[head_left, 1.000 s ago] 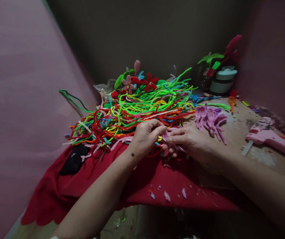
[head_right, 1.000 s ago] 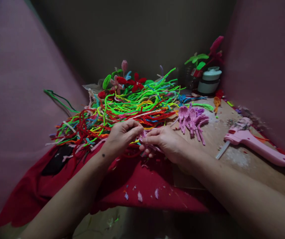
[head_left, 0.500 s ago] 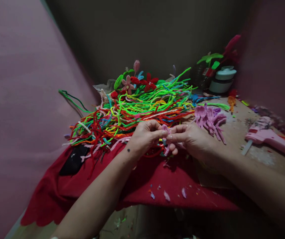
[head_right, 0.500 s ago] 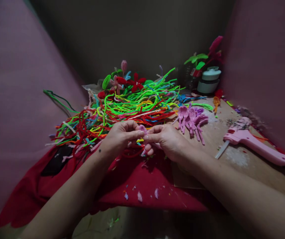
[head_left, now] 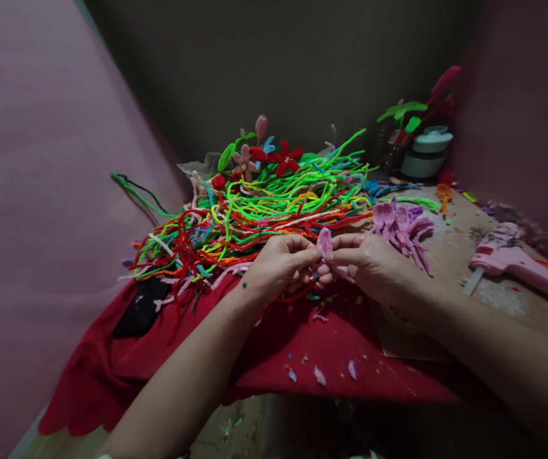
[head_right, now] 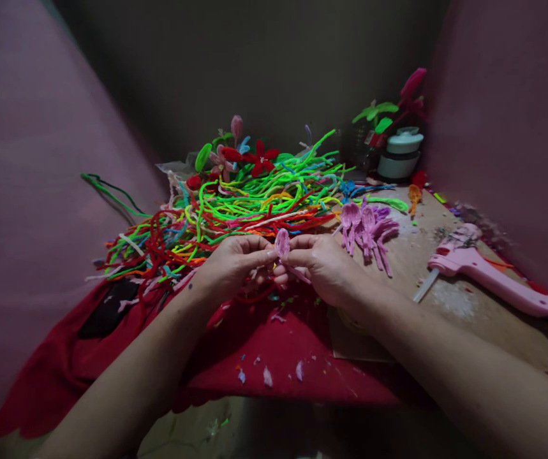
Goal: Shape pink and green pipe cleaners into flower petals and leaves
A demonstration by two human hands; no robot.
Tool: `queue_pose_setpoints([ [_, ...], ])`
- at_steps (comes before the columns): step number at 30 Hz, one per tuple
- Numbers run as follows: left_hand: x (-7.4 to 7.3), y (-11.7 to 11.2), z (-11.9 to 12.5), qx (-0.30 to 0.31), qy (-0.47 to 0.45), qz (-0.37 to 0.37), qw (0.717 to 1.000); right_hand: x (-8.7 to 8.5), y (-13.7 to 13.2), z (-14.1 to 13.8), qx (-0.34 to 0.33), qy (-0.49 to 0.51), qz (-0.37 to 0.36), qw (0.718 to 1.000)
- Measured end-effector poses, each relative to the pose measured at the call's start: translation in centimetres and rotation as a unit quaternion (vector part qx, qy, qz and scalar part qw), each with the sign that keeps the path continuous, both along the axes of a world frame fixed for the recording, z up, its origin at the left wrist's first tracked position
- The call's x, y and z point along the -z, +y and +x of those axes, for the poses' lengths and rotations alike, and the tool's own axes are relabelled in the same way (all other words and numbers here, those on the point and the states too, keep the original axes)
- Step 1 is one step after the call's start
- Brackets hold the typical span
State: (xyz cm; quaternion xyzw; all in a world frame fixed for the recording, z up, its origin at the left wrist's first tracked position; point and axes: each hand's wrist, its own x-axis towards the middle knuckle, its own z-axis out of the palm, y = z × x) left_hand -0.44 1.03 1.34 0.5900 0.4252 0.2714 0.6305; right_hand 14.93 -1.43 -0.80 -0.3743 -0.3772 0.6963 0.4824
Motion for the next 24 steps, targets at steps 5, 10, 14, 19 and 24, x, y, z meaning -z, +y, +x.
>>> queue_pose_setpoints([
  [5, 0.0, -0.2, 0.4, -0.011, 0.032, -0.001, 0.999, 0.3, -0.1, 0.0, 0.017, -0.044, 0.023, 0.999],
  [10, -0.4, -0.6, 0.9, -0.038, 0.080, 0.016, 0.996, 0.1, -0.5, -0.1, 0.037, -0.087, 0.020, 0.995],
  [14, -0.8, -1.1, 1.3, -0.060, 0.096, 0.046, 0.993, -0.2, -0.7, -0.3, 0.052, -0.120, 0.035, 0.991],
  [19, -0.3, -0.9, 1.1, -0.051, 0.149, 0.093, 0.983, 0.2, -0.7, -0.5, 0.050, -0.091, 0.014, 0.994],
  [24, 0.3, -0.5, 0.7, -0.050, 0.172, 0.172, 0.969, 0.4, -0.8, -0.5, 0.042, -0.095, 0.030, 0.994],
])
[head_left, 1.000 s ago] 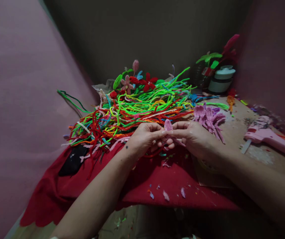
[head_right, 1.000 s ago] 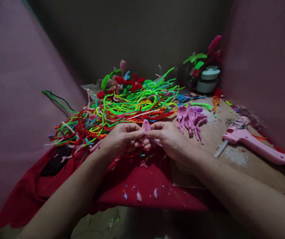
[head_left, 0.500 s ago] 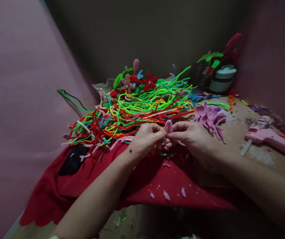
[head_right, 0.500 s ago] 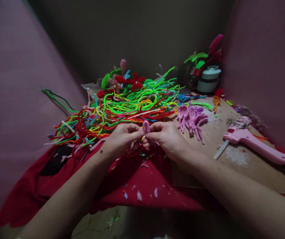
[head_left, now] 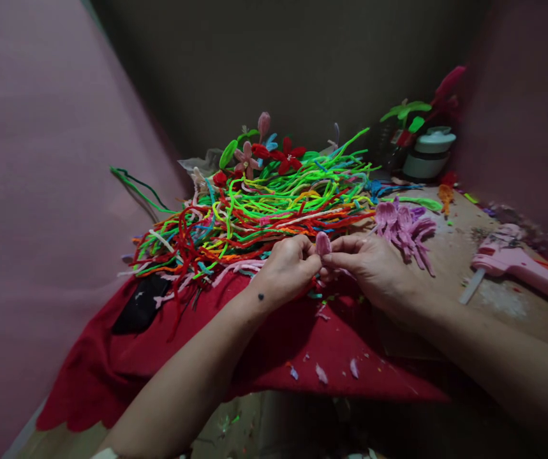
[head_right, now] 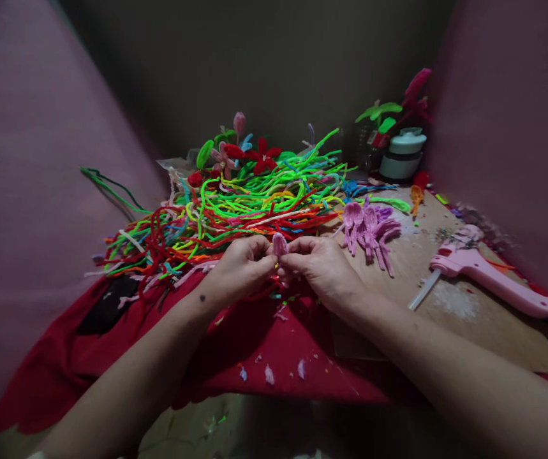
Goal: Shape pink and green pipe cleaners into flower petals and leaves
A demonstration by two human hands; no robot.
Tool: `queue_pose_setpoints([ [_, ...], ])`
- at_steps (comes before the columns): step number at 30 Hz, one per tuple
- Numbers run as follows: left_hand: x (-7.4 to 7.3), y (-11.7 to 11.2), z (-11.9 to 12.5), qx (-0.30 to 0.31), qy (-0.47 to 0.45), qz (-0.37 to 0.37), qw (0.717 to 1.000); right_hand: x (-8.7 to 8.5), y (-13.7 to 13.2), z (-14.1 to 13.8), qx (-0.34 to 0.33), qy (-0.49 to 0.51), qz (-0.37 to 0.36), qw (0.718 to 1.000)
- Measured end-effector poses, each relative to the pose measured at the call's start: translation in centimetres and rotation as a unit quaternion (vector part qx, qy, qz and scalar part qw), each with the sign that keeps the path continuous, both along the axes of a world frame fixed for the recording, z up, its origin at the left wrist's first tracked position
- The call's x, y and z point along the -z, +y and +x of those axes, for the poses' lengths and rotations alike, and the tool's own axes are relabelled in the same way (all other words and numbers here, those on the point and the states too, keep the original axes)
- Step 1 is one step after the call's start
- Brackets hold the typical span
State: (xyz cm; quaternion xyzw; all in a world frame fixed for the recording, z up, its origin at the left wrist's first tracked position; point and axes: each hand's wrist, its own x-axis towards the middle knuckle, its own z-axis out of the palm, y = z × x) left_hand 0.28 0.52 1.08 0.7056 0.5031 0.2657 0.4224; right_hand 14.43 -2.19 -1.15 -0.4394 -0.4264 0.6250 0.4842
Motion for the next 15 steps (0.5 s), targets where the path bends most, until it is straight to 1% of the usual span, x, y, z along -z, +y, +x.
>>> queue_pose_setpoints([
  [1, -0.1, 0.0, 0.0, 0.001, -0.005, -0.017, 1.000, -0.1, 0.0, 0.0, 0.003, -0.007, 0.002, 1.000],
  [4, -0.7, -0.1, 0.0, 0.018, -0.030, -0.104, 0.994, -0.1, 0.0, -0.1, 0.017, -0.027, 0.023, 0.999],
  [6, -1.0, -0.2, 0.0, 0.027, -0.033, -0.128, 0.991, -0.1, 0.1, -0.1, 0.019, -0.033, 0.041, 0.998],
  [9, -1.3, -0.1, 0.0, 0.044, -0.010, -0.123, 0.991, 0.1, 0.1, -0.3, 0.012, -0.032, 0.040, 0.999],
  [12, -1.2, 0.2, -0.2, 0.061, 0.015, -0.120, 0.991, 0.0, -0.1, -0.5, 0.015, -0.035, 0.022, 0.999],
  [13, -1.1, 0.3, -0.2, 0.060, 0.024, -0.114, 0.991, 0.0, -0.2, -0.5, 0.020, -0.035, 0.020, 0.999],
  [15, -0.7, 0.4, -0.2, 0.056, 0.040, -0.076, 0.995, -0.1, -0.2, -0.6, 0.028, -0.031, 0.014, 0.999],
])
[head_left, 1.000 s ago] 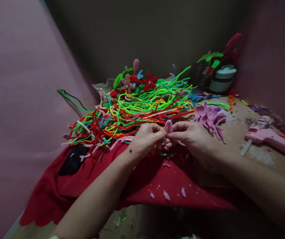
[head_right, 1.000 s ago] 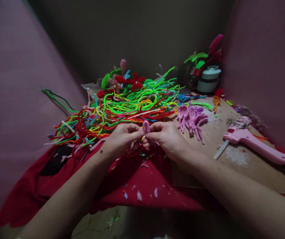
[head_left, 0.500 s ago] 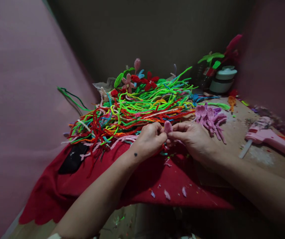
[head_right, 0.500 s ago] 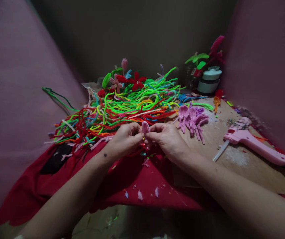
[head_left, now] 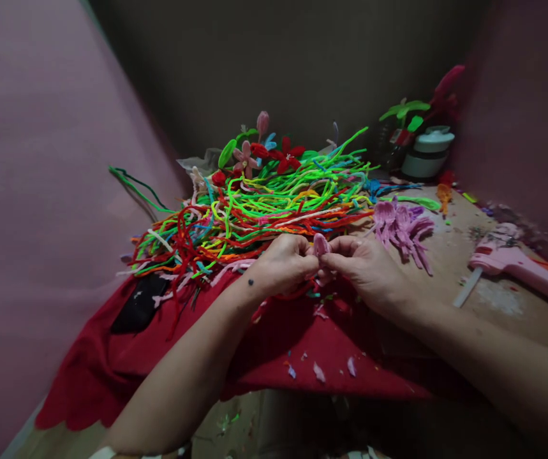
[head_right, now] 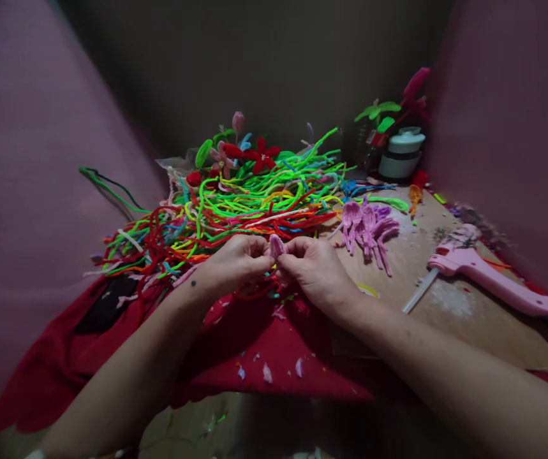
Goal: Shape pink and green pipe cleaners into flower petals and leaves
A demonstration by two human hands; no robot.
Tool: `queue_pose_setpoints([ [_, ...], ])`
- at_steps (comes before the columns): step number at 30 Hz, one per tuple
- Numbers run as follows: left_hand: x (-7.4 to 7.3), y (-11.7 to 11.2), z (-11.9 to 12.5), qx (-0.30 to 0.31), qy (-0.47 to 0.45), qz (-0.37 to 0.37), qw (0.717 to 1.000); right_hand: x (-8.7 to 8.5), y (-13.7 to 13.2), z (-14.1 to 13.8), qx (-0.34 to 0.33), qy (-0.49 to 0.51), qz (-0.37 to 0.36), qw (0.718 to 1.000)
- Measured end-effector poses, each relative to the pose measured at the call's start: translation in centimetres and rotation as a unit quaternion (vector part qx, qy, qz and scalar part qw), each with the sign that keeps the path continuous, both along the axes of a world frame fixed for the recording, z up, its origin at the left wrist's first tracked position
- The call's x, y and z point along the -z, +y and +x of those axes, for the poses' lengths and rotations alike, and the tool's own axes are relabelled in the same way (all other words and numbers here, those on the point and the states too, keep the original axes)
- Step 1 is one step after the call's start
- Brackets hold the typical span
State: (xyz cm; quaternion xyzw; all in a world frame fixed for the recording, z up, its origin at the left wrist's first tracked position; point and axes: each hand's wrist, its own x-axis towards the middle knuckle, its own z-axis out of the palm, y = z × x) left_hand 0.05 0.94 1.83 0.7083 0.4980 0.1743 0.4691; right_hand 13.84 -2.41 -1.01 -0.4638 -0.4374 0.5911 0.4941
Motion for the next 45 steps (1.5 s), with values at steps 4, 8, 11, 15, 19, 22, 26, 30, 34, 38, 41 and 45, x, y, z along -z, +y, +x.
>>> queue_pose_setpoints([
  [4, 0.6, 0.0, 0.1, -0.010, -0.003, 0.115, 0.993, -0.2, 0.1, 0.2, 0.001, 0.022, -0.029, 0.999],
  [8, 0.3, 0.1, -0.1, -0.016, -0.106, 0.026, 0.994, -0.2, 0.3, 0.4, 0.014, 0.018, -0.007, 1.000],
  [11, 0.5, 0.4, -0.4, 0.029, -0.200, -0.066, 0.977, -0.1, 0.4, 0.5, 0.020, 0.029, 0.029, 0.999],
  [15, 1.4, 0.8, -0.6, 0.018, -0.241, -0.061, 0.968, 0.0, 0.3, 0.7, 0.008, 0.037, 0.024, 0.999],
  [19, 1.7, 0.5, -0.2, -0.015, -0.255, -0.043, 0.966, -0.3, 0.3, 0.7, 0.020, 0.009, 0.020, 1.000],
  [22, 1.5, 0.1, 0.2, -0.034, -0.256, -0.028, 0.966, -0.4, 0.3, 0.7, 0.017, -0.020, 0.022, 0.999],
  [26, 1.4, -0.3, 0.7, -0.073, -0.238, -0.009, 0.969, -0.3, 0.4, 0.4, 0.053, -0.112, 0.066, 0.990],
  [30, 1.5, -0.7, 1.1, -0.093, -0.222, 0.017, 0.971, -0.1, 0.3, 0.4, 0.078, -0.260, 0.133, 0.953],
  [34, 1.6, -0.6, 1.2, -0.092, -0.189, 0.068, 0.975, 0.0, 0.2, 0.4, 0.058, -0.260, 0.151, 0.952],
  [38, 1.8, -0.3, 1.0, -0.084, -0.172, 0.076, 0.979, 0.0, 0.1, 0.3, 0.054, -0.224, 0.133, 0.964],
  [41, 1.7, -0.4, 1.0, -0.089, -0.177, 0.061, 0.978, 0.0, 0.1, 0.3, 0.048, -0.209, 0.131, 0.968],
  [45, 1.1, -0.7, 1.0, -0.080, -0.195, 0.020, 0.977, -0.1, 0.3, 0.4, 0.020, -0.157, 0.084, 0.984],
])
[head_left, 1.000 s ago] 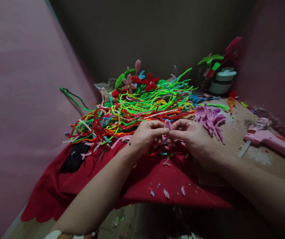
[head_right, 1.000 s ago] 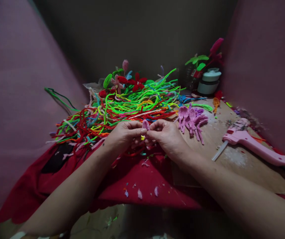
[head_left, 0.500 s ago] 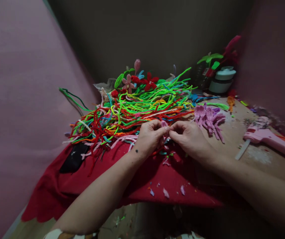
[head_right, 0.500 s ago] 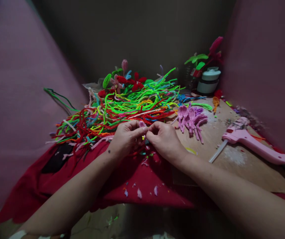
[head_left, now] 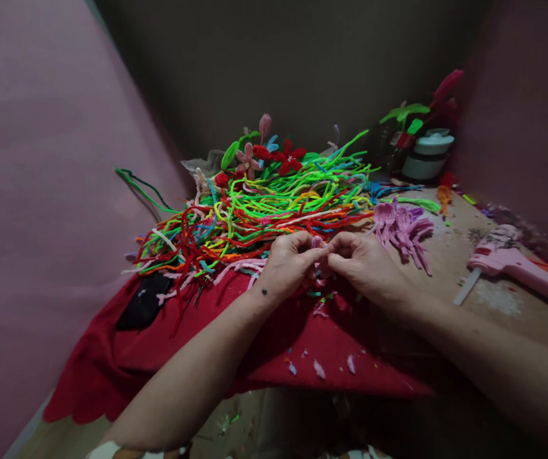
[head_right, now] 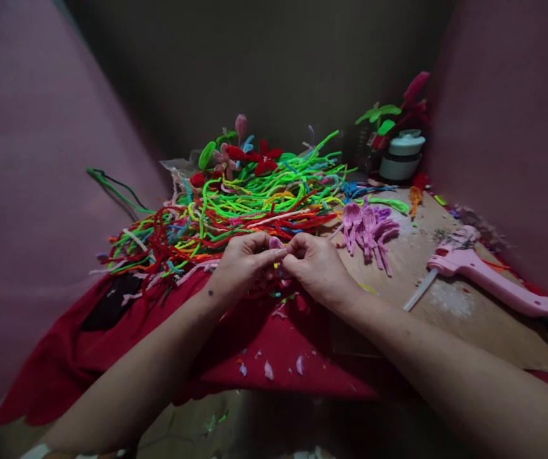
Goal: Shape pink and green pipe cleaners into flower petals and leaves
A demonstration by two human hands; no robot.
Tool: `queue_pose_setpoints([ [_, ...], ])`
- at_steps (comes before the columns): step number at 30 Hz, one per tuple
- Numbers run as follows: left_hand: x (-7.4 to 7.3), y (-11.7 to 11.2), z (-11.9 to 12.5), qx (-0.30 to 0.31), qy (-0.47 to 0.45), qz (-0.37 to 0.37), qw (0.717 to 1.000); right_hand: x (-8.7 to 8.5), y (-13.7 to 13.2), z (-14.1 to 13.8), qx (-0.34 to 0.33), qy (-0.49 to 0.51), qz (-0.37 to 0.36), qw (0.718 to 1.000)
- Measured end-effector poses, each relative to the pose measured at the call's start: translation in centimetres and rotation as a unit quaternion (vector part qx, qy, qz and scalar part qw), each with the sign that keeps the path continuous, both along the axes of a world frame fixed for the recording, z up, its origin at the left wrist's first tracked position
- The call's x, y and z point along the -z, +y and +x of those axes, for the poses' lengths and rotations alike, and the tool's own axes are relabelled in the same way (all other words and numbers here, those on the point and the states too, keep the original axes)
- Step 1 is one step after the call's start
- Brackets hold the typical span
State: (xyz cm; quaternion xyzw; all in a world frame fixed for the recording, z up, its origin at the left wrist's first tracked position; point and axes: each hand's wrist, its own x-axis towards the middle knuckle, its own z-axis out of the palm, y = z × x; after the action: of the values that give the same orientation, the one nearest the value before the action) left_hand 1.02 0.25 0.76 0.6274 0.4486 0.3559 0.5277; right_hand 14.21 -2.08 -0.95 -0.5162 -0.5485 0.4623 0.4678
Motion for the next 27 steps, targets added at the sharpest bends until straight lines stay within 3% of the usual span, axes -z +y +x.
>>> queue_pose_setpoints([
  [8, -0.6, 0.6, -0.9, 0.034, -0.022, -0.022, 0.999, -0.2, 0.0, 0.5, -0.070, 0.027, -0.062, 0.995],
  [11, -0.2, 0.9, -1.1, 0.062, -0.065, -0.044, 0.995, 0.0, 0.2, 0.8, -0.079, 0.058, -0.069, 0.993],
  [18, -0.3, 1.5, -1.7, 0.161, -0.106, -0.142, 0.971, 0.4, 0.6, 1.5, -0.198, 0.098, -0.069, 0.973],
  [27, 0.7, 0.6, -0.8, 0.057, -0.140, -0.064, 0.986, 0.5, 0.8, 1.6, -0.200, 0.113, -0.073, 0.971],
])
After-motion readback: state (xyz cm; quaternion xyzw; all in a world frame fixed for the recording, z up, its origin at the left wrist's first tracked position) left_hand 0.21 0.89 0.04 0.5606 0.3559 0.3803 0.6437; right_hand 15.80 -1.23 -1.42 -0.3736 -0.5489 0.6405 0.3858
